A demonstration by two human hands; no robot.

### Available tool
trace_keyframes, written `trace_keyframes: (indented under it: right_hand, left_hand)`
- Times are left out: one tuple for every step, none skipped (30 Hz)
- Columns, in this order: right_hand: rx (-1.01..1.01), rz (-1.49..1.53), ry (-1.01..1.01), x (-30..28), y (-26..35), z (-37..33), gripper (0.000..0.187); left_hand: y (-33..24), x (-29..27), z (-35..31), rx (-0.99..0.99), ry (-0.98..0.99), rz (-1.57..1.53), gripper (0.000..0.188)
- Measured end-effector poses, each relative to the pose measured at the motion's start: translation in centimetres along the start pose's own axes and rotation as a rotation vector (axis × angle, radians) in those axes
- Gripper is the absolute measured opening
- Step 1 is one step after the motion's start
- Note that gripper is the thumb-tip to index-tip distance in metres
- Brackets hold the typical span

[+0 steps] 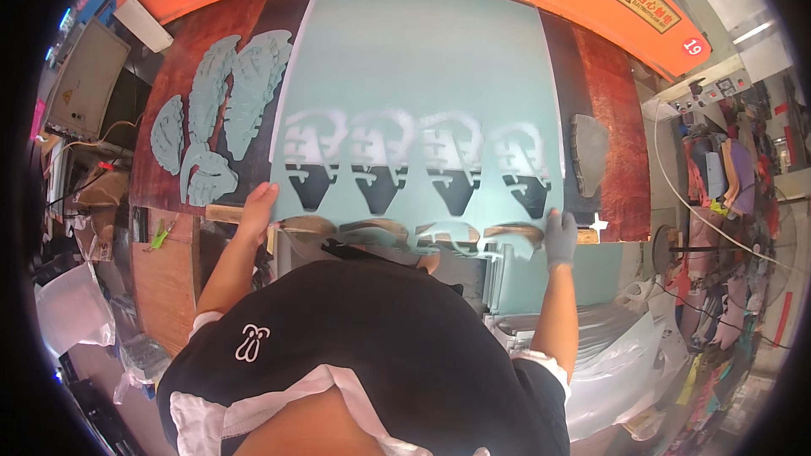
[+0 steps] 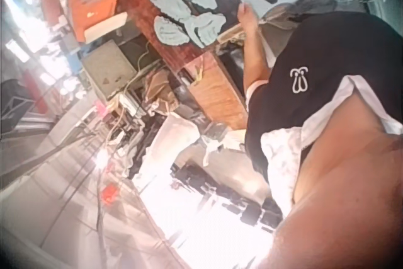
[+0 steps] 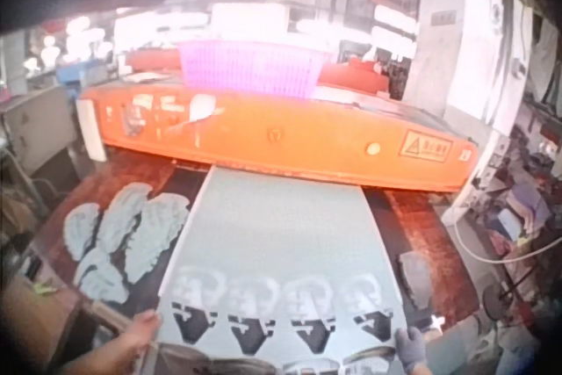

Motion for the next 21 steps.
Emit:
trace_keyframes:
  right_hand:
    - [0.066,0.009,0.051,-0.1,-1.2,-1.5,0.029]
    - [0.094,0.058,0.103,-0.1,-2.3,-3.1,0.03]
    - [0.098,0.036,0.085,-0.3,-3.3,-4.6,0.024]
    - [0.075,0.049,0.069,-0.7,-4.0,-5.7,0.021]
    - [0.053,-0.042,0.09,-1.2,-4.4,-6.2,0.022]
    - [0.031,-0.132,0.11,-1.4,-4.6,-6.5,0.026]
    - [0.046,-0.236,0.137,-1.7,-4.6,-6.3,0.033]
    - [-0.024,-0.277,0.079,-2.3,-3.4,-5.4,0.033]
    - [-0.059,-0.334,0.029,-2.8,-2.1,-4.1,0.032]
    - [-0.044,-0.398,-0.04,-3.6,-0.9,-2.7,0.032]
    - [-0.136,-0.341,-0.025,-3.4,1.4,-1.2,0.034]
    - [-0.19,-0.295,-0.032,-2.9,3.2,0.3,0.036]
    - [-0.041,-0.189,-0.003,-1.4,3.0,2.0,0.037]
    - [0.091,-0.086,0.02,-0.1,2.9,3.5,0.039]
    - [0.078,-0.107,0.062,1.4,3.4,4.4,0.039]
    - [0.07,-0.127,0.092,2.6,3.6,5.1,0.04]
    - [0.055,-0.149,0.05,2.8,3.6,5.5,0.039]
    - [0.028,-0.185,0.006,3.0,3.5,5.7,0.038]
    - [0.05,-0.117,0.005,3.2,2.8,5.6,0.036]
    - [0.036,-0.034,-0.003,3.1,2.4,5.4,0.035]
    - [0.012,0.006,0.034,3.3,2.2,5.2,0.034]
  left_hand:
    - [0.5,-0.8,-0.8,0.002,-0.022,0.028,0.023]
    - [1.3,-1.3,-1.6,-0.011,-0.014,0.071,0.022]
    - [2.2,-1.9,-2.6,-0.024,-0.007,0.113,0.022]
    - [3.3,-2.4,-3.5,-0.063,0.015,0.119,0.022]
    - [4.2,-2.8,-4.1,-0.103,0.047,0.122,0.02]
    - [4.0,-3.2,-4.3,-0.01,0.048,0.236,0.019]
    - [3.7,-3.4,-4.4,0.059,0.067,0.31,0.019]
    - [3.5,-3.4,-4.2,0.091,0.097,0.355,0.018]
    - [3.0,-3.6,-3.4,0.113,0.07,0.342,0.023]
    - [1.3,-3.7,-2.4,0.254,0.02,0.411,0.027]
    - [0.0,-3.7,-1.2,0.299,-0.018,0.42,0.031]
    - [-0.5,-3.8,0.4,0.247,-0.084,0.379,0.039]
    - [-2.0,-3.3,1.6,0.323,-0.125,0.416,0.035]
    - [-2.2,-2.9,3.2,0.253,-0.113,0.31,0.034]
    - [-1.9,-2.3,4.5,0.142,-0.096,0.186,0.032]
    - [-1.6,-1.4,5.3,0.068,-0.046,0.019,0.031]
    - [-1.7,-1.1,5.5,0.096,-0.06,-0.058,0.028]
    - [-1.9,-1.4,5.4,0.133,-0.129,0.088,0.028]
    - [-2.1,-1.4,5.1,0.202,-0.151,0.187,0.028]
    - [-1.9,-1.7,4.7,0.217,-0.187,0.296,0.028]
    - [-1.8,-1.7,4.5,0.258,-0.175,0.3,0.029]
Point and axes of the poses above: each hand's wrist, its own z-axis towards the middle knuckle, its own x-axis out of the palm, y = z × x, the point moved 8 cm from there along z, towards the middle knuckle, and after that the axes turned 1 degree about z, right-handed, at the moved point
